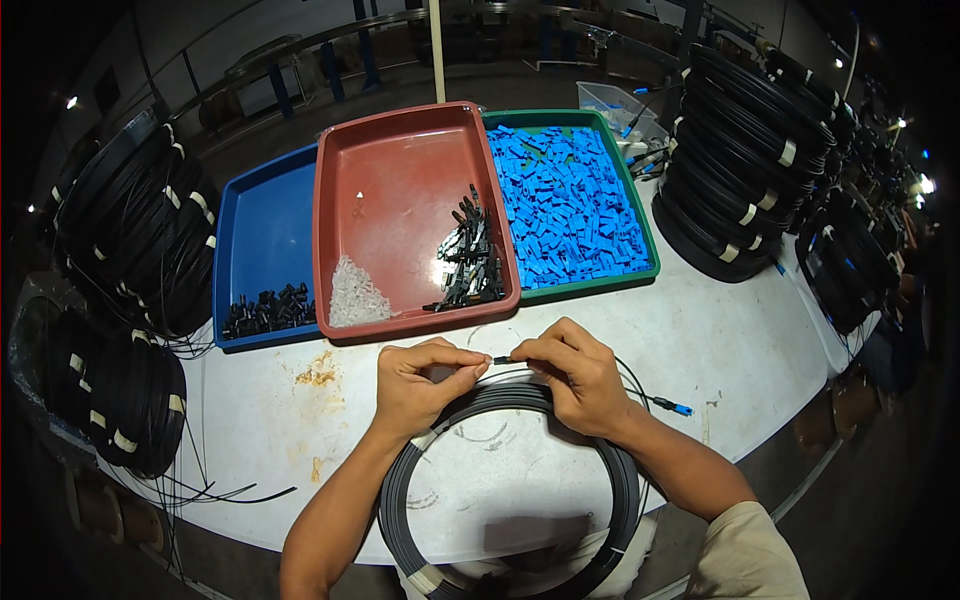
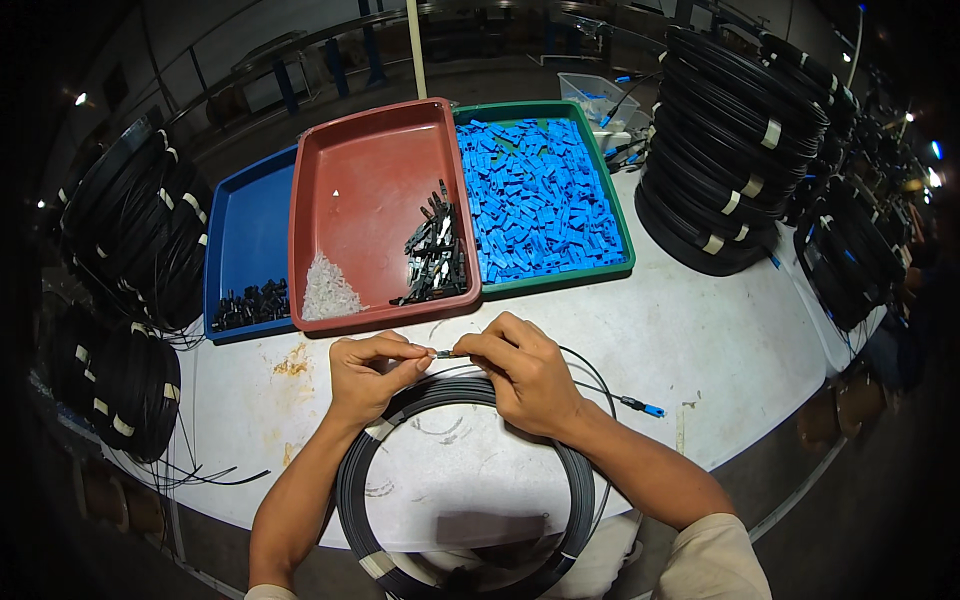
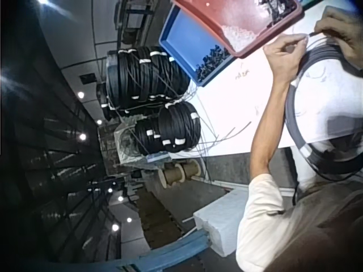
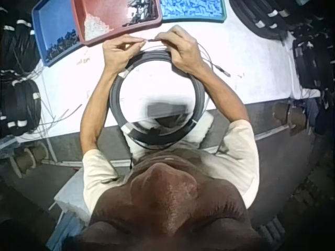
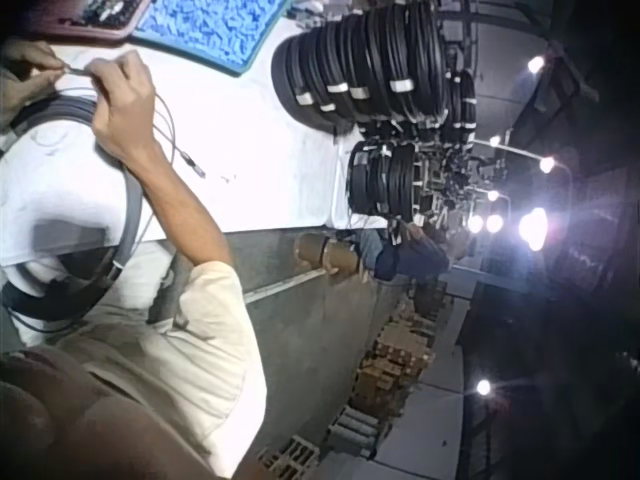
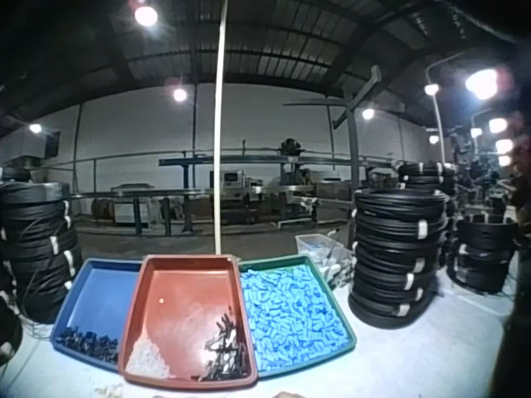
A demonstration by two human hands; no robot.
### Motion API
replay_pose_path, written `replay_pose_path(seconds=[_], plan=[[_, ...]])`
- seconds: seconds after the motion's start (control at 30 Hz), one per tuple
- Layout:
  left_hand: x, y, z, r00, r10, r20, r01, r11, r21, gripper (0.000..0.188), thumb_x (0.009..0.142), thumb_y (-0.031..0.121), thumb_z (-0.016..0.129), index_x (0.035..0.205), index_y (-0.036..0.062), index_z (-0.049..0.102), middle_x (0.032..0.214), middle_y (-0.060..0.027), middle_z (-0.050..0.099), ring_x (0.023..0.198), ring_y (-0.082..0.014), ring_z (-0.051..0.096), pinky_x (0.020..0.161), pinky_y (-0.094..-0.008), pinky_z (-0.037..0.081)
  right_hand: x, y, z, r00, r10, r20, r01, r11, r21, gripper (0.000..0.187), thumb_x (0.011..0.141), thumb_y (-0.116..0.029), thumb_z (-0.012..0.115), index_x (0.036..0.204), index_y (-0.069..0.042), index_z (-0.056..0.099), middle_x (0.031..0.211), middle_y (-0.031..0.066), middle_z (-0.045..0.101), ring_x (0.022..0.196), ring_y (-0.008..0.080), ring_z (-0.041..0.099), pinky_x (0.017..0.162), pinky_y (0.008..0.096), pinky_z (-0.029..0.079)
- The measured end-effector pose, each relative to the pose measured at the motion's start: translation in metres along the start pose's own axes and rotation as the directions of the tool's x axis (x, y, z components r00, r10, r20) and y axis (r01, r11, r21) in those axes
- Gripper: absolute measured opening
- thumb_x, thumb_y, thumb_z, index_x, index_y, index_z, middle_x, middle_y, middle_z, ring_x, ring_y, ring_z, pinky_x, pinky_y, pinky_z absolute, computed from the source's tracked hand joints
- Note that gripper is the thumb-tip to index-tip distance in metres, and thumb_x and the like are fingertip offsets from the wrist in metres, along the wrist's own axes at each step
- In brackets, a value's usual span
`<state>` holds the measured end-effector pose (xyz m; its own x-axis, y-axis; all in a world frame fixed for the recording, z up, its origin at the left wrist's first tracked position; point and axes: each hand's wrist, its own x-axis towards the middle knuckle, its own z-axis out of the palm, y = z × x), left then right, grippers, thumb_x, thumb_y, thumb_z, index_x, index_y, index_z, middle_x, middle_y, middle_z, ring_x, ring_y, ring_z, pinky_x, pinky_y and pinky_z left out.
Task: The person attaches connector components from trays onto the ends of a coiled cable by hand, places the completed cable onto a stack, and then takes another coiled cable to assemble connector components onto its end.
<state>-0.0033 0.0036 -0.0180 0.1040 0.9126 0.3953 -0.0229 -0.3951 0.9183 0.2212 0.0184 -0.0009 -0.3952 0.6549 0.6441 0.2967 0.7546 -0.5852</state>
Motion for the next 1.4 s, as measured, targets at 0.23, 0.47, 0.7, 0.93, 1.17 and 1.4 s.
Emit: replay_pose_path(seconds=[0.23,0.47,0.7,0.93,1.17,1.4], plan=[[-0.001,-0.001,0.000,1.000,-0.008,-0.021,0.008,1.000,0.015,0.011,0.080,-0.003,0.078,0.091,-0.0006,0.079,0.083,-0.0111,0.076,0.071,-0.0101,0.068,0.065,-0.0217,0.052,0.002,-0.008,-0.002,1.000,-0.010,0.008,0.010,1.000,-0.001,0.019,0.085,0.006,0.067,0.102,-0.003,0.071,0.080,0.0108,0.056,0.063,0.0232,0.058,0.058,0.0342,0.047],[-0.001,0.001,0.001,0.999,0.036,-0.012,-0.034,0.990,0.137,0.011,0.080,-0.002,0.079,0.091,0.0006,0.079,0.082,-0.0107,0.076,0.069,-0.0100,0.068,0.065,-0.0217,0.052,0.001,-0.005,-0.002,0.999,-0.029,0.039,0.030,1.000,-0.009,0.021,0.085,0.005,0.067,0.103,-0.003,0.071,0.079,0.0106,0.056,0.064,0.0236,0.059,0.059,0.0348,0.048],[-0.003,0.006,0.007,0.999,0.005,-0.051,-0.001,0.997,0.072,0.018,0.080,-0.001,0.080,0.098,-0.0015,0.077,0.086,-0.0136,0.076,0.077,-0.0141,0.073,0.070,-0.0238,0.057,0.002,-0.006,-0.003,1.000,0.015,-0.004,-0.015,1.000,0.016,0.024,0.082,0.006,0.070,0.104,-0.002,0.070,0.078,0.0112,0.057,0.066,0.0252,0.059,0.061,0.0359,0.048],[-0.002,0.003,-0.001,0.997,-0.024,0.077,0.027,0.999,-0.032,0.023,0.076,-0.003,0.081,0.098,-0.0051,0.076,0.086,-0.0143,0.076,0.075,-0.0175,0.074,0.070,-0.0261,0.058,0.000,-0.001,-0.004,0.999,-0.025,0.037,0.025,1.000,0.001,0.022,0.079,0.006,0.071,0.099,-0.003,0.068,0.078,0.0102,0.056,0.066,0.0260,0.057,0.060,0.0370,0.045],[0.001,0.014,0.001,0.982,0.041,0.184,-0.076,0.980,0.184,0.016,0.072,-0.008,0.078,0.087,-0.0066,0.077,0.075,-0.0128,0.073,0.064,-0.0137,0.068,0.061,-0.0236,0.052,-0.002,0.001,-0.003,0.989,-0.125,0.082,0.128,0.992,-0.024,0.023,0.074,0.008,0.070,0.095,-0.002,0.066,0.077,0.0100,0.054,0.069,0.0276,0.056,0.062,0.0385,0.044],[0.000,0.008,0.001,0.975,0.052,0.214,-0.086,0.984,0.156,0.016,0.072,-0.012,0.071,0.087,-0.0069,0.076,0.072,-0.0132,0.072,0.060,-0.0136,0.067,0.055,-0.0231,0.051,0.001,-0.003,-0.002,0.974,-0.195,0.112,0.203,0.977,-0.062,0.029,0.067,0.011,0.066,0.094,-0.001,0.065,0.078,0.0103,0.054,0.069,0.0286,0.055,0.063,0.0396,0.045]])
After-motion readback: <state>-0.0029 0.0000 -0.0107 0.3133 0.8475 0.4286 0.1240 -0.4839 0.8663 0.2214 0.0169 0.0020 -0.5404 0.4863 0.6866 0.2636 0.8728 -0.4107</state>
